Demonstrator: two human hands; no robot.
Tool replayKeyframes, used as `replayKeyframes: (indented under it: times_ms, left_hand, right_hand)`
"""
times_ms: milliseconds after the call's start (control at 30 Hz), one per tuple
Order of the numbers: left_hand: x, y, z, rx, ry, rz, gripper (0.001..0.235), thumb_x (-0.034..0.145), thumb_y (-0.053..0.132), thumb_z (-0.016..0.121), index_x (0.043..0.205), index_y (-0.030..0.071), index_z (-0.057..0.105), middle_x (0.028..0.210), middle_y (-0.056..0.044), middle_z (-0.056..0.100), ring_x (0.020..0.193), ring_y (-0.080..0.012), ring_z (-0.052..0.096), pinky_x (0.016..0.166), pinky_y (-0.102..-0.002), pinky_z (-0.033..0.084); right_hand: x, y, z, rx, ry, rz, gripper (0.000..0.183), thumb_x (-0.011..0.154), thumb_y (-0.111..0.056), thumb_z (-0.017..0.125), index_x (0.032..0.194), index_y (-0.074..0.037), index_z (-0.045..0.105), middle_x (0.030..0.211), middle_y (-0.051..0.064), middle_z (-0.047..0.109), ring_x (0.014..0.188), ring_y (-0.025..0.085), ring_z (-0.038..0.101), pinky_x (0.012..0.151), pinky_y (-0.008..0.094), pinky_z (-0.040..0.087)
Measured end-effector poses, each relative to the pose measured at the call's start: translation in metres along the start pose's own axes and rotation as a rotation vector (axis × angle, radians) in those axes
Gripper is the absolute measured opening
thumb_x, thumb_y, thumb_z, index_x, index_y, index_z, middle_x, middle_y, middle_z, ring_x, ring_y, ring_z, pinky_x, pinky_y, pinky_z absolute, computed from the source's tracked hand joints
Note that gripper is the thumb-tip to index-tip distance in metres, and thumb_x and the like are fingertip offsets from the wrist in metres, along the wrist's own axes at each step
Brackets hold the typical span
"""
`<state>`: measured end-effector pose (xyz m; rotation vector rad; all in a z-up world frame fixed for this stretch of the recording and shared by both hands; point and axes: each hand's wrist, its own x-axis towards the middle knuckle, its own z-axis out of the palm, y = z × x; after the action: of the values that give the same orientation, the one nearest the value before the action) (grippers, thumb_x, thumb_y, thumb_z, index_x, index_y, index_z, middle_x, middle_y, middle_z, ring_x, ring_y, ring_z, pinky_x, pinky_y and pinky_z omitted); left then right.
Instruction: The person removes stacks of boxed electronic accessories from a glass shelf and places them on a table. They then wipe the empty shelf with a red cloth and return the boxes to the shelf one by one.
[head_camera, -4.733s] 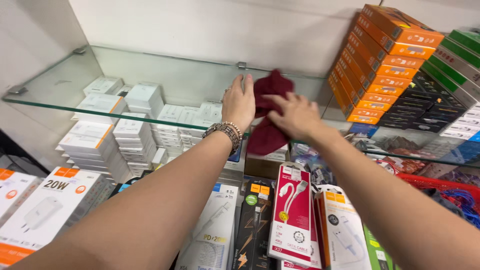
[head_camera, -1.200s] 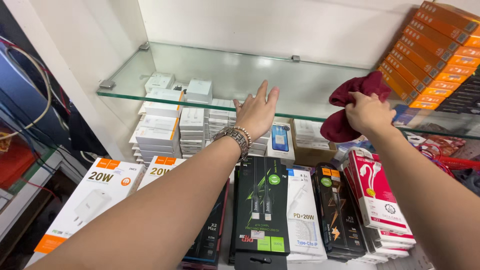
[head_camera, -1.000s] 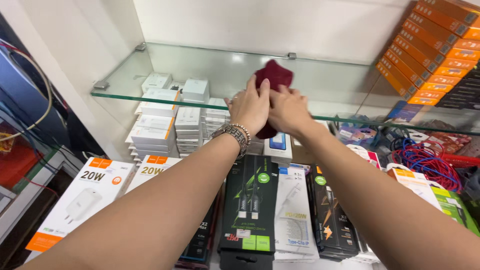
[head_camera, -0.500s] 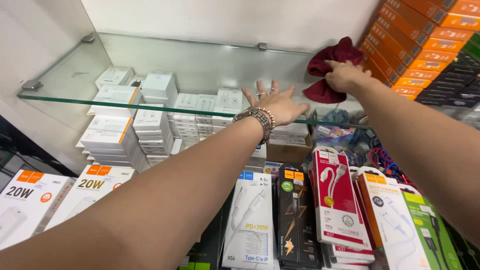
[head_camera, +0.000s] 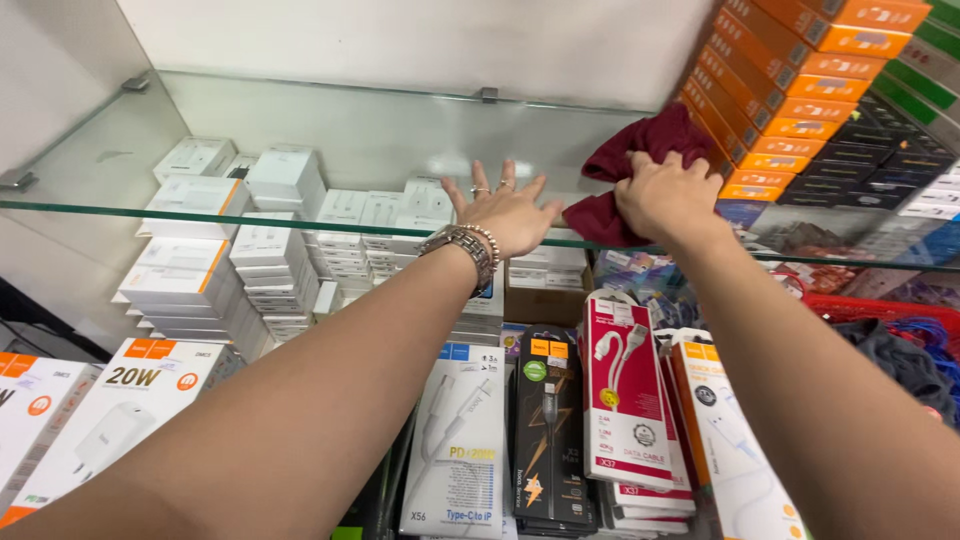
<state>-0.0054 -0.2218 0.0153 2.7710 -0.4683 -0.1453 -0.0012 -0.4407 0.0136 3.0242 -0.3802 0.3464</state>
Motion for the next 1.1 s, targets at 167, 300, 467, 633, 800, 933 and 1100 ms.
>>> replayKeyframes:
  times_ms: [167, 300, 467, 633, 800, 933, 1100]
  left_hand:
    - [0.004, -0.005, 0.0, -0.351, 0.188, -0.049, 0.06, 0.097, 0.06, 0.023, 0.143, 0.036, 0.054, 0.16, -0.004, 0.038, 0.154, -0.0392, 0.01, 0.119, -0.067, -0.014]
    - [0.004, -0.01, 0.005, -0.555, 0.468, -0.055, 0.053, 0.099, 0.052, 0.037, 0.13, 0.019, 0.065, 0.13, -0.011, 0.068, 0.137, -0.0333, 0.048, 0.12, -0.056, 0.016]
    - [-0.013, -0.031, 0.01, -0.545, 0.7, 0.08, 0.046, 0.103, 0.044, 0.048, 0.118, 0.007, 0.071, 0.116, -0.017, 0.074, 0.119, -0.0352, 0.063, 0.118, -0.045, 0.035]
    - [-0.038, -0.048, 0.005, -0.669, 0.698, 0.016, 0.049, 0.101, 0.044, 0.045, 0.121, 0.008, 0.069, 0.116, -0.019, 0.073, 0.117, -0.0395, 0.061, 0.104, -0.048, 0.043]
    - [-0.055, -0.062, -0.006, -0.681, 0.665, -0.009, 0.053, 0.101, 0.047, 0.044, 0.13, 0.007, 0.063, 0.12, -0.022, 0.071, 0.12, -0.0409, 0.06, 0.103, -0.049, 0.044]
    - [-0.07, -0.09, -0.019, -0.635, 0.675, -0.066, 0.055, 0.101, 0.048, 0.043, 0.133, 0.007, 0.061, 0.122, -0.022, 0.07, 0.122, -0.0408, 0.059, 0.105, -0.048, 0.042]
    - [-0.081, -0.12, -0.03, -0.626, 0.663, -0.166, 0.059, 0.102, 0.049, 0.04, 0.14, 0.007, 0.055, 0.124, -0.025, 0.068, 0.123, -0.0428, 0.058, 0.108, -0.049, 0.04]
  right_hand:
    - [-0.074, -0.054, -0.007, -0.001, 0.146, -0.036, 0.049, 0.096, -0.037, 0.054, 0.141, -0.021, 0.06, 0.138, 0.02, 0.059, 0.127, 0.048, 0.051, 0.101, 0.065, 0.04]
    - [-0.082, -0.085, -0.016, 0.12, 0.067, -0.322, 0.049, 0.092, -0.036, 0.059, 0.138, -0.022, 0.06, 0.142, 0.021, 0.055, 0.129, 0.047, 0.05, 0.103, 0.065, 0.039]
    - [-0.045, -0.038, -0.043, 0.212, -0.103, -0.005, 0.055, 0.092, -0.036, 0.052, 0.147, -0.042, 0.051, 0.151, 0.014, 0.046, 0.137, 0.047, 0.04, 0.111, 0.065, 0.03]
    - [-0.052, -0.104, -0.012, 0.173, 0.022, -0.191, 0.053, 0.094, -0.041, 0.052, 0.146, -0.033, 0.053, 0.146, 0.019, 0.051, 0.137, 0.046, 0.043, 0.111, 0.063, 0.033]
    - [-0.052, -0.103, -0.024, 0.331, 0.016, -0.453, 0.054, 0.093, -0.034, 0.051, 0.146, -0.037, 0.06, 0.144, 0.026, 0.051, 0.138, 0.046, 0.048, 0.115, 0.056, 0.04]
    - [-0.041, -0.107, -0.034, 0.179, -0.019, -0.047, 0.049, 0.095, -0.034, 0.051, 0.143, -0.033, 0.057, 0.145, 0.017, 0.052, 0.133, 0.047, 0.045, 0.11, 0.062, 0.036]
    - [-0.052, -0.209, -0.004, 0.214, 0.001, -0.434, 0.049, 0.096, -0.033, 0.049, 0.144, -0.034, 0.057, 0.137, 0.019, 0.059, 0.129, 0.048, 0.05, 0.108, 0.061, 0.04]
